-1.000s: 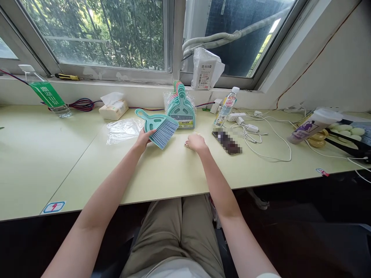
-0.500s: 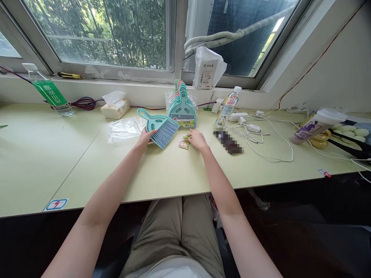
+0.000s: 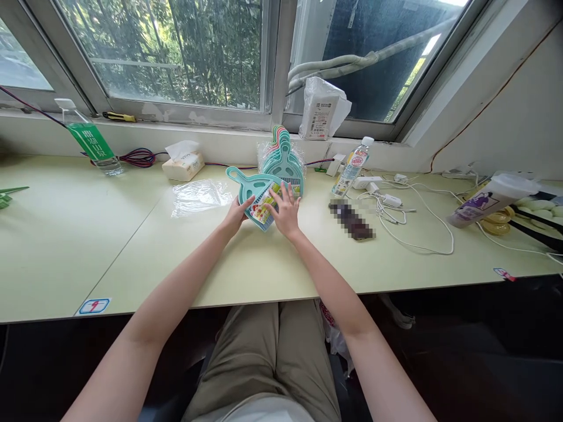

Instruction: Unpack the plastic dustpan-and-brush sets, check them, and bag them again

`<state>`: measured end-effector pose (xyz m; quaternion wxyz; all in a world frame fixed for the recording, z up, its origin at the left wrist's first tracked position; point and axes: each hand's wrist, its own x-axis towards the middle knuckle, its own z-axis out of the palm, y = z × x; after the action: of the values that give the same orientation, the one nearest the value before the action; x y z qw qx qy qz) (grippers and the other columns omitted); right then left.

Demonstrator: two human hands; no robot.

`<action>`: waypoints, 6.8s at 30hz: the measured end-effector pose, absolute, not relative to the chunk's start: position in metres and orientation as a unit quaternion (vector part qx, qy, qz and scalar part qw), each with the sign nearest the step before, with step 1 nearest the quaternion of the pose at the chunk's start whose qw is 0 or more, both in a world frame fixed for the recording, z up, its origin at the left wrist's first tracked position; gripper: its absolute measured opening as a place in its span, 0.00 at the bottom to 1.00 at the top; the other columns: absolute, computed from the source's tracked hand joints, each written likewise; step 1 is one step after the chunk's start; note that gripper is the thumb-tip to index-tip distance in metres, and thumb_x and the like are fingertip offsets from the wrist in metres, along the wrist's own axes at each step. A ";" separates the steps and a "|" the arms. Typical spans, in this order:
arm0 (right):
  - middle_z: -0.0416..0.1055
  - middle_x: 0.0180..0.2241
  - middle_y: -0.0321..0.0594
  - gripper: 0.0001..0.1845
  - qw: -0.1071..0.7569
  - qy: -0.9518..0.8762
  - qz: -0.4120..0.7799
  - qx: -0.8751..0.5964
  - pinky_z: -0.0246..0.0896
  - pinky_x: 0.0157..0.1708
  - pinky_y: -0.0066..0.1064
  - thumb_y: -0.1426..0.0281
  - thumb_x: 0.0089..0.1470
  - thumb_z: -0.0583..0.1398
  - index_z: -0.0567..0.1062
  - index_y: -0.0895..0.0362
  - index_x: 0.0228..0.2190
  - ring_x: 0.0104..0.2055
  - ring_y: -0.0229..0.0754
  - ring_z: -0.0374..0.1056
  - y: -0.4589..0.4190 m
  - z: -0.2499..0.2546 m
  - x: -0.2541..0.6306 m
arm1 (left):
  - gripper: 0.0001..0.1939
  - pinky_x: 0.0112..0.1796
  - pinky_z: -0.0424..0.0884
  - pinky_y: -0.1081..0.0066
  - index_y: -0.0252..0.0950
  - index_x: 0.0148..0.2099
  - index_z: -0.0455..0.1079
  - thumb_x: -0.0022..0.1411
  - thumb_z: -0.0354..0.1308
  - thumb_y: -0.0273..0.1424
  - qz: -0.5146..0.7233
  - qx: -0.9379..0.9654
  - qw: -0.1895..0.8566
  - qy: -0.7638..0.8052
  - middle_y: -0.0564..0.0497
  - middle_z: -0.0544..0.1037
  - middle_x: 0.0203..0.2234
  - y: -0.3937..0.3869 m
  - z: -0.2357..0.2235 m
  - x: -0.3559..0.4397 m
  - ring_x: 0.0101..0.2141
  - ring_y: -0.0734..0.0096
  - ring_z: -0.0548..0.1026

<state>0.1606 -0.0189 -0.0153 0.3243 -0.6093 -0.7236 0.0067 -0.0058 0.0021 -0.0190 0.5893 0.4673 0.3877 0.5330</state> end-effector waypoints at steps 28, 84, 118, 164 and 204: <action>0.77 0.46 0.45 0.19 0.578 -0.435 0.562 -0.401 0.71 0.50 0.41 0.61 0.55 0.64 0.70 0.56 0.46 0.49 0.45 0.74 -0.006 -0.034 0.158 | 0.40 0.42 0.75 0.59 0.38 0.53 0.64 0.35 0.74 0.31 0.557 0.495 0.553 0.373 0.47 0.77 0.41 -0.001 -0.015 -0.006 0.42 0.56 0.77; 0.79 0.32 0.40 0.06 0.610 -0.365 0.566 -0.417 0.75 0.44 0.41 0.76 0.53 0.64 0.72 0.58 0.34 0.37 0.43 0.78 -0.013 -0.024 0.160 | 0.20 0.53 0.63 0.61 0.39 0.45 0.73 0.58 0.45 0.18 0.562 0.652 0.039 0.507 0.47 0.77 0.41 0.025 -0.012 -0.062 0.47 0.59 0.72; 0.79 0.36 0.39 0.16 0.687 -0.313 0.571 -0.324 0.74 0.46 0.36 0.72 0.49 0.66 0.72 0.57 0.41 0.41 0.42 0.77 -0.016 -0.022 0.159 | 0.12 0.45 0.67 0.71 0.40 0.43 0.59 0.55 0.52 0.26 0.730 0.246 0.329 0.546 0.48 0.66 0.42 0.036 -0.013 -0.069 0.46 0.70 0.70; 0.77 0.35 0.38 0.06 0.713 -0.253 0.512 -0.407 0.75 0.41 0.34 0.74 0.50 0.62 0.70 0.57 0.33 0.38 0.40 0.76 -0.016 -0.032 0.142 | 0.30 0.47 0.74 0.59 0.38 0.53 0.62 0.48 0.68 0.29 0.558 0.455 0.593 0.360 0.46 0.75 0.48 -0.019 -0.022 0.021 0.48 0.58 0.75; 0.78 0.30 0.37 0.10 0.696 -0.224 0.530 -0.430 0.76 0.36 0.32 0.67 0.51 0.65 0.72 0.57 0.35 0.30 0.38 0.75 -0.002 -0.020 0.192 | 0.28 0.46 0.73 0.59 0.37 0.48 0.67 0.44 0.70 0.31 0.488 0.484 0.627 0.367 0.44 0.78 0.45 -0.016 -0.019 0.014 0.48 0.53 0.76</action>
<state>0.1919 -0.0023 -0.0200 0.6959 -0.4298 -0.2242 0.5298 0.0144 -0.0160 -0.0187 0.6269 0.4839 0.3666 0.4884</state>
